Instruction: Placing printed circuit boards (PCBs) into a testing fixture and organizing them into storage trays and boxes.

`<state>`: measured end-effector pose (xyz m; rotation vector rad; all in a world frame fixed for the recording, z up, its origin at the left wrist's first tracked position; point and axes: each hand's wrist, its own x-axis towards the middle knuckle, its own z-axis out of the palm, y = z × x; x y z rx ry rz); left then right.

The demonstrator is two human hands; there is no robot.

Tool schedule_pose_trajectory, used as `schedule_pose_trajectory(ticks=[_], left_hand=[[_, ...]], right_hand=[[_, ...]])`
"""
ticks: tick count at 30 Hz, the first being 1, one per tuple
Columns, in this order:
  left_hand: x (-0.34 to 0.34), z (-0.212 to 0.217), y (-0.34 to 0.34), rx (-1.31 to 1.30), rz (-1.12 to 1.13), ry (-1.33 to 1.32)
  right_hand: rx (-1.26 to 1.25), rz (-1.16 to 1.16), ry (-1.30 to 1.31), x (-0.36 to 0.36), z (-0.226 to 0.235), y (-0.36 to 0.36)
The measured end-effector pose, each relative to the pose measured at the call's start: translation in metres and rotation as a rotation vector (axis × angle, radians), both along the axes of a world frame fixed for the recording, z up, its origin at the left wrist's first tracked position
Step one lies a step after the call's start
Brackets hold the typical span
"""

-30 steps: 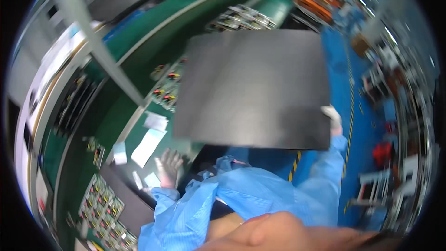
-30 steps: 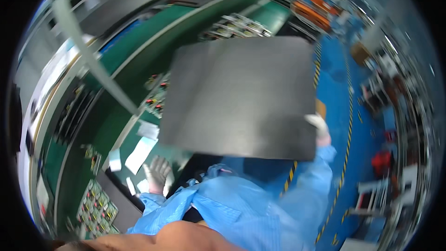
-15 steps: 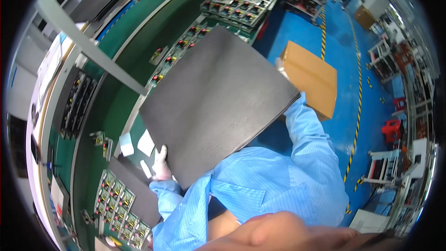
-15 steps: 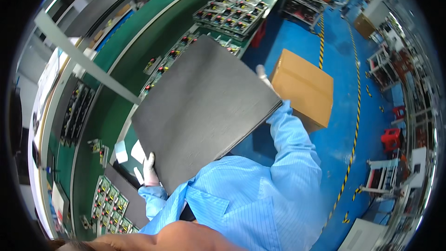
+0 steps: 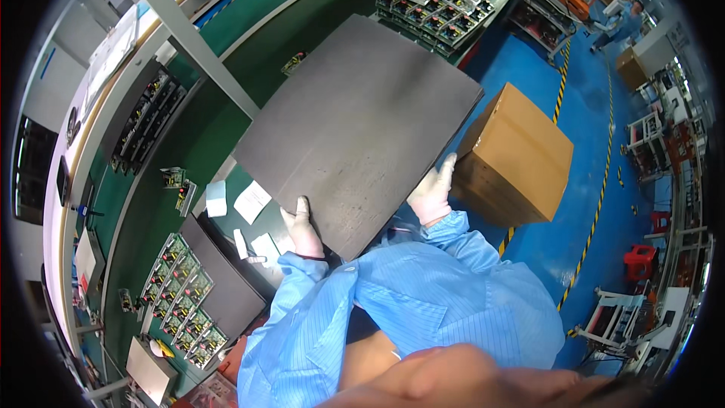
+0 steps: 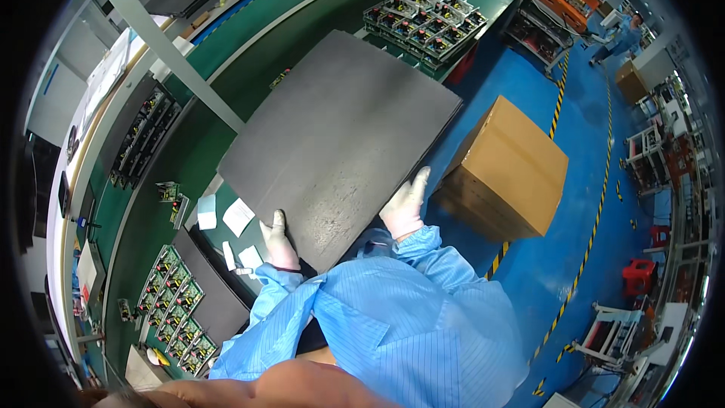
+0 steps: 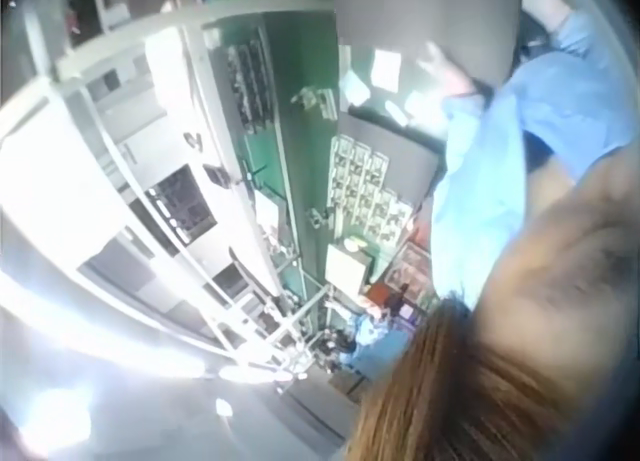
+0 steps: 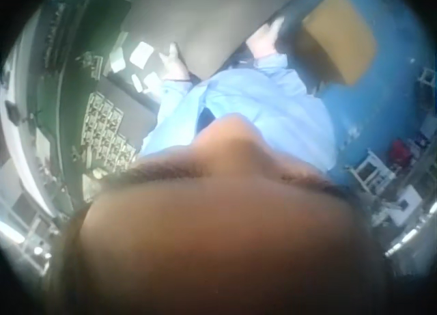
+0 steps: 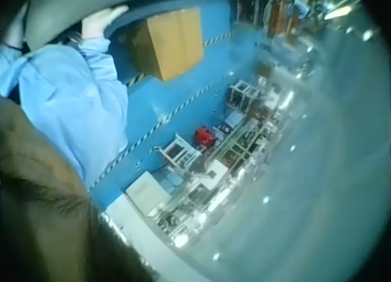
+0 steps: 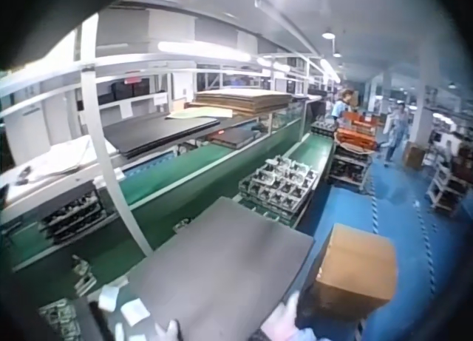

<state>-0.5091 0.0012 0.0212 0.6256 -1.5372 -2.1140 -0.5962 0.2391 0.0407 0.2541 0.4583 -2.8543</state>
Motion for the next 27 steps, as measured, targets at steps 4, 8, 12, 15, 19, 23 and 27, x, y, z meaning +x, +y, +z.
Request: schedule_pose_trajectory(ticks=[4,8,12,15,19,23,27], left_hand=[[-0.005,0.008,0.010,-0.070,0.111,0.024],[-0.011,0.005,0.012,-0.210,0.123,0.012],[-0.015,0.006,0.017,-0.314,-0.037,-0.047],[-0.012,-0.016,0.006,-0.092,-0.380,-0.270],[0.011,-0.045,-0.006,-0.027,-0.362,-0.215],[0.041,-0.071,-0.029,-0.019,-0.146,-0.397],[0.065,-0.093,-0.045,-0.023,-0.064,-0.473]], right_hand=[[0.453,-0.123,-0.196,0.004,-0.013,-0.019],[0.485,-0.143,-0.361,-0.003,-0.049,-0.029],[0.623,-0.241,-0.248,-0.037,-0.065,-0.014],[0.711,-0.298,-0.221,-0.077,-0.078,-0.002],[0.658,-0.331,-0.261,-0.134,-0.089,0.001],[0.640,-0.389,-0.185,-0.180,-0.094,-0.001],[0.805,-0.446,-0.187,-0.219,-0.116,-0.008]])
